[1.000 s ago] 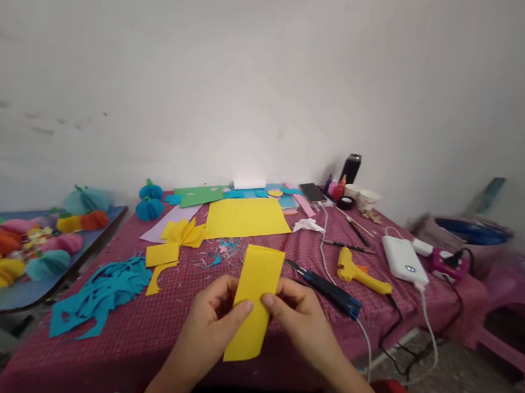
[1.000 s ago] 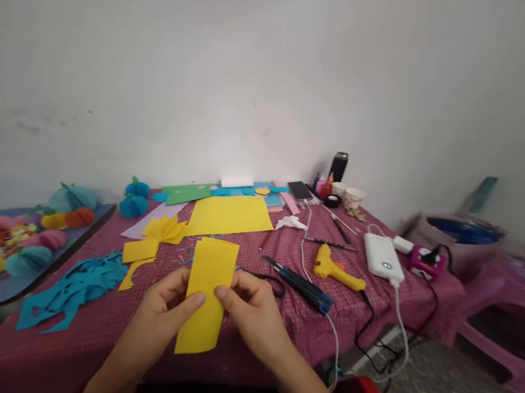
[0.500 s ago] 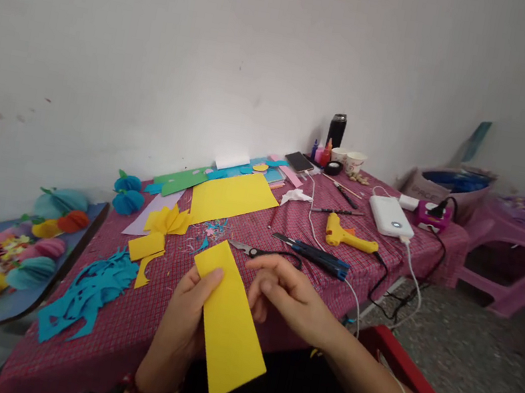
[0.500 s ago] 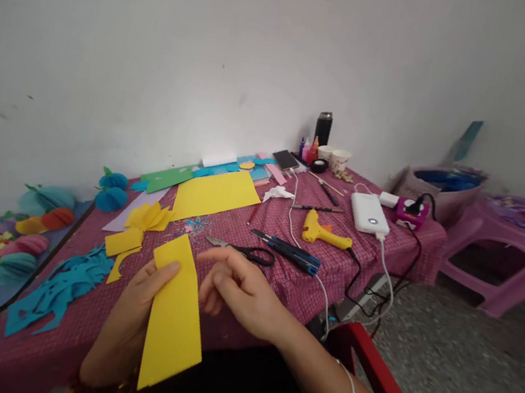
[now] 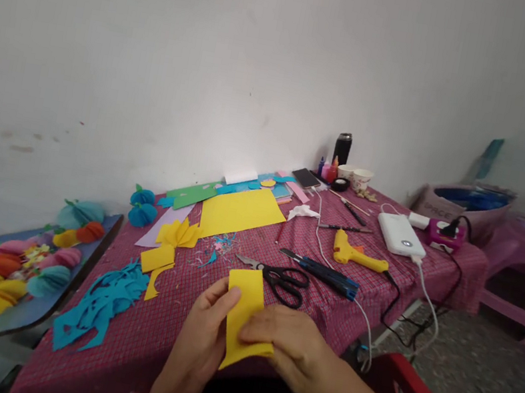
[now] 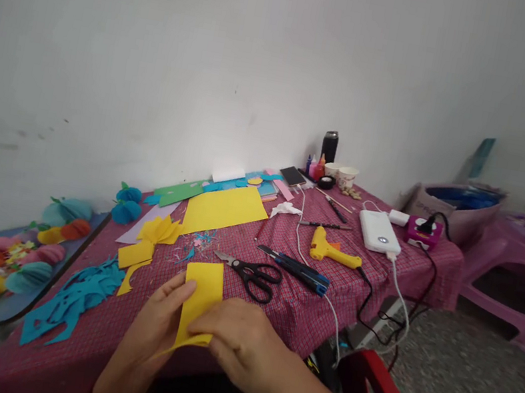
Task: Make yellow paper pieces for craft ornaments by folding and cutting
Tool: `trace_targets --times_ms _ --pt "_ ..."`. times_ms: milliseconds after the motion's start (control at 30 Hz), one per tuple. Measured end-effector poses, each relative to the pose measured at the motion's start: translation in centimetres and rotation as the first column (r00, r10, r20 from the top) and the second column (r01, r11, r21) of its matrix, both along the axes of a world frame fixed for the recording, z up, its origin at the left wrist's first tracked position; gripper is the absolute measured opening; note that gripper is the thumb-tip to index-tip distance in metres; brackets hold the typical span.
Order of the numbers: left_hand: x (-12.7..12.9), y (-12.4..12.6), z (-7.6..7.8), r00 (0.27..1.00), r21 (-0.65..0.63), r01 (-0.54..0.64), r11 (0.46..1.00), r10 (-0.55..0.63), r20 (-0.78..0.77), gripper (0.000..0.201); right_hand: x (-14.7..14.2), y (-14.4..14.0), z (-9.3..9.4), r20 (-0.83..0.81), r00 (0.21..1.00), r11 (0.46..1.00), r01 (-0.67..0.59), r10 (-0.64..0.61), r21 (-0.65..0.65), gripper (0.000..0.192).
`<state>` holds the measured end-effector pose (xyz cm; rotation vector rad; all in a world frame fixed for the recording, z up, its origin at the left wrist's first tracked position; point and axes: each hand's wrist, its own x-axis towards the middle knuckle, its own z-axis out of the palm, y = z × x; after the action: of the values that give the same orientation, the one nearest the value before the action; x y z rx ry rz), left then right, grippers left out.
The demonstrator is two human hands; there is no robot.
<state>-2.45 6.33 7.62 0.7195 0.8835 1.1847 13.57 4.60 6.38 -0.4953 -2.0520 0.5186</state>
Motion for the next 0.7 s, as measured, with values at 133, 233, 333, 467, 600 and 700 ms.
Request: trace_targets --times_ms 133,233,333,467,600,700 --pt "-0.2 -0.2 -0.2 0.982 -0.051 0.010 0.999 -0.019 -0.187 0.038 -0.2 -0.8 0.5 0.030 0.999 0.996 -0.039 0.041 -0.082 0.024" --pt "-0.1 -0.1 -0.6 0.979 -0.098 -0.006 0.995 -0.014 -0.204 0.037 -0.3 -1.3 0.8 0.074 0.996 0.997 -0.037 0.042 -0.072 0.023" --pt "0.0 -0.2 -0.7 0.992 0.018 0.033 0.999 -0.031 -0.122 0.030 -0.4 -1.3 0.5 0.017 0.986 0.981 0.165 -0.164 -0.100 0.018" --pt "-0.2 -0.8 -0.9 0.980 0.173 0.062 0.983 -0.027 -0.197 0.024 -0.7 -0.8 0.1 0.000 0.936 0.899 0.338 -0.352 -0.277 0.022" --pt "-0.5 -1.3 -1.2 0.957 0.160 0.076 0.984 -0.027 -0.288 0.032 -0.7 -0.2 0.3 0.091 0.941 0.862 0.335 -0.326 -0.380 0.027" --pt "-0.6 -1.4 -1.6 0.961 0.144 0.043 0.989 -0.001 -0.277 0.037 -0.5 0.1 0.2 0.109 0.938 0.833 0.343 -0.330 -0.434 0.030"
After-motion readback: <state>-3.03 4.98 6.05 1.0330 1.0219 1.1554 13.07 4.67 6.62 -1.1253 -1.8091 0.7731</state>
